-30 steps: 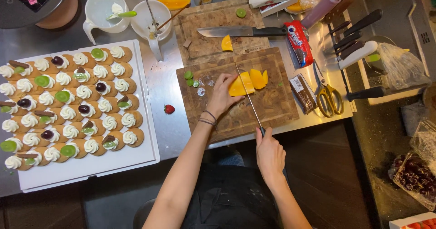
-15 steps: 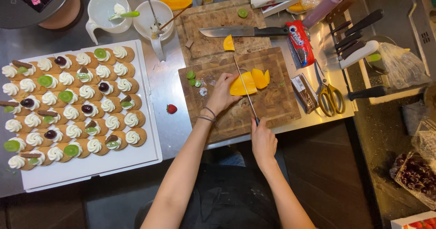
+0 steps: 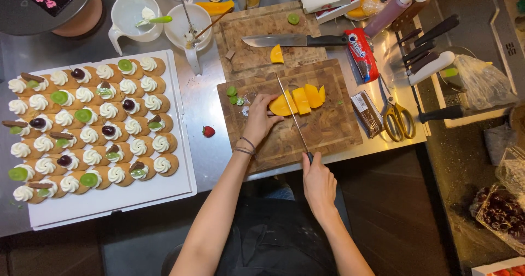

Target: Cutting mango slices, applying glaze, and decorating fruit tarts in a bakery kitchen.

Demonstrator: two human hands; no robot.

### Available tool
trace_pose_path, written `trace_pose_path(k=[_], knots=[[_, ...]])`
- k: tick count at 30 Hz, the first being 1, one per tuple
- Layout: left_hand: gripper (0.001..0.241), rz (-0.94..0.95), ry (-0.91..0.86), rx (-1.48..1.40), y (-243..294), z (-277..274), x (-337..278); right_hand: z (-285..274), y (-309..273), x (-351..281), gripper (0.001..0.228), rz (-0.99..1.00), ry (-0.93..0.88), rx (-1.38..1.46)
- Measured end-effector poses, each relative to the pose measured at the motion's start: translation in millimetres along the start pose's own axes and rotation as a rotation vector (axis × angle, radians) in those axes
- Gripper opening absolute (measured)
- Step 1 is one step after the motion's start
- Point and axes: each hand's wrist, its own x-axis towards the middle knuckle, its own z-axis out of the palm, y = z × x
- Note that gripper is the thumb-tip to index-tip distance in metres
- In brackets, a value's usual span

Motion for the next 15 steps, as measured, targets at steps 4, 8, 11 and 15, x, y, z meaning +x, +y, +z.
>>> trace_pose_path(k=[4, 8, 11, 15], knots=[[0.061, 0.003, 0.002, -0.131, -2.7, -1.9, -2.8, 6.1, -4.9, -2.1, 0.047, -0.029, -0.007, -0.009], [0.062, -0.020, 0.001, -0.120, 4.8, -3.9, -2.9, 8.6, -2.7, -4.5, 0.046, -0.031, -0.015, -0.073], [0.060, -0.026, 0.001, -0.129, 1.2, -4.2, -2.5, 16.2, -2.3, 0.6, 0.046, -0.045, 0.014, -0.106], [0.059, -0.034, -0.012, -0.134, -3.3, -3.9, 1.6, 42.7, 0.5, 22.8, 0.045, -0.052, 0.011, -0.122]])
